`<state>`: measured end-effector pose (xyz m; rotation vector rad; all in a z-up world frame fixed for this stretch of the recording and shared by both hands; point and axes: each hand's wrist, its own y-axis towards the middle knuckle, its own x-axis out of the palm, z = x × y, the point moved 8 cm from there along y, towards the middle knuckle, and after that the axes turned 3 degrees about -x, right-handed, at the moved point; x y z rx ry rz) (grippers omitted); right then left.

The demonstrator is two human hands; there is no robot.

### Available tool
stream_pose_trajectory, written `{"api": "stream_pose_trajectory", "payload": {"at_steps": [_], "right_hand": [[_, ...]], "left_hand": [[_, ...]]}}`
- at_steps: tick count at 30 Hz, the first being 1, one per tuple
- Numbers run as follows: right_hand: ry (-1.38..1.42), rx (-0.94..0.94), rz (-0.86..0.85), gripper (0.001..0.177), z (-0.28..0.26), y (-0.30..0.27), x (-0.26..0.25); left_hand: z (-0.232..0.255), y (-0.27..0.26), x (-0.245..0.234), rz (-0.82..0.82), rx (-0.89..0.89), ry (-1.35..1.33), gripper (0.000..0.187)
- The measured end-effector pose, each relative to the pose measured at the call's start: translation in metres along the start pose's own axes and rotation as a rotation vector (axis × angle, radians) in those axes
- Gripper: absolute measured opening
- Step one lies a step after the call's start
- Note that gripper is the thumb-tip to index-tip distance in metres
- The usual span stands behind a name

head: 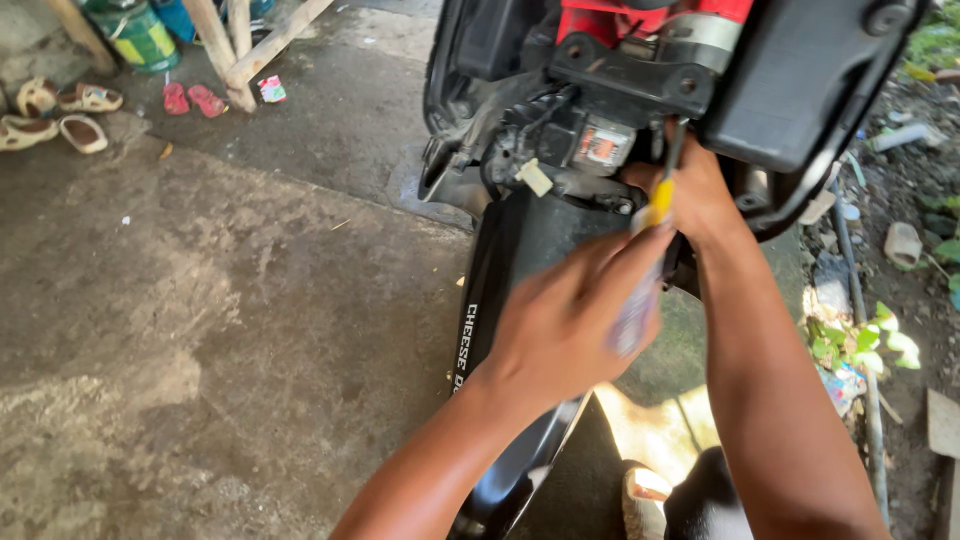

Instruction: The person uses a screwdriver to tighten screws on the front fender and engine area of a motorcycle. They wipe the area with a cloth and adjust components near the engine.

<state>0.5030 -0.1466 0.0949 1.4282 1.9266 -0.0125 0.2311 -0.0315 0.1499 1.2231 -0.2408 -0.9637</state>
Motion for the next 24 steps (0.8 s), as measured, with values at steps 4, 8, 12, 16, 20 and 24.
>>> {"api": "stream_pose_trajectory", "payload": {"at_steps": [4, 8, 12, 16, 20, 24], "right_hand": [[0.081, -0.031, -0.021, 0.048, 0.058, 0.016, 0.007], [0.769, 0.064, 0.012, 0.032, 0.111, 0.034, 0.017], [-0.453, -0.526, -0.034, 0.024, 0.058, 0.014, 0.013], [0.051, -0.531, -0.086, 0.044, 0.018, -0.004, 0.006], [0.516, -0.237, -0.137, 0.049, 0.015, 0.001, 0.017], [0.179, -0.386, -0.086, 0.048, 0.011, 0.001, 0.009]], "left_hand": [[-0.026, 0.020, 0.048, -0.093, -0.036, 0.128, 0.071], [-0.057, 0.039, 0.088, -0.233, -0.121, 0.237, 0.072], [-0.081, 0.053, 0.098, -0.118, -0.080, 0.320, 0.070], [-0.085, 0.058, 0.116, -0.061, -0.012, 0.453, 0.066], [-0.083, 0.059, 0.109, 0.023, -0.060, 0.418, 0.065], [-0.079, 0.052, 0.091, -0.016, -0.132, 0.247, 0.077]]}}
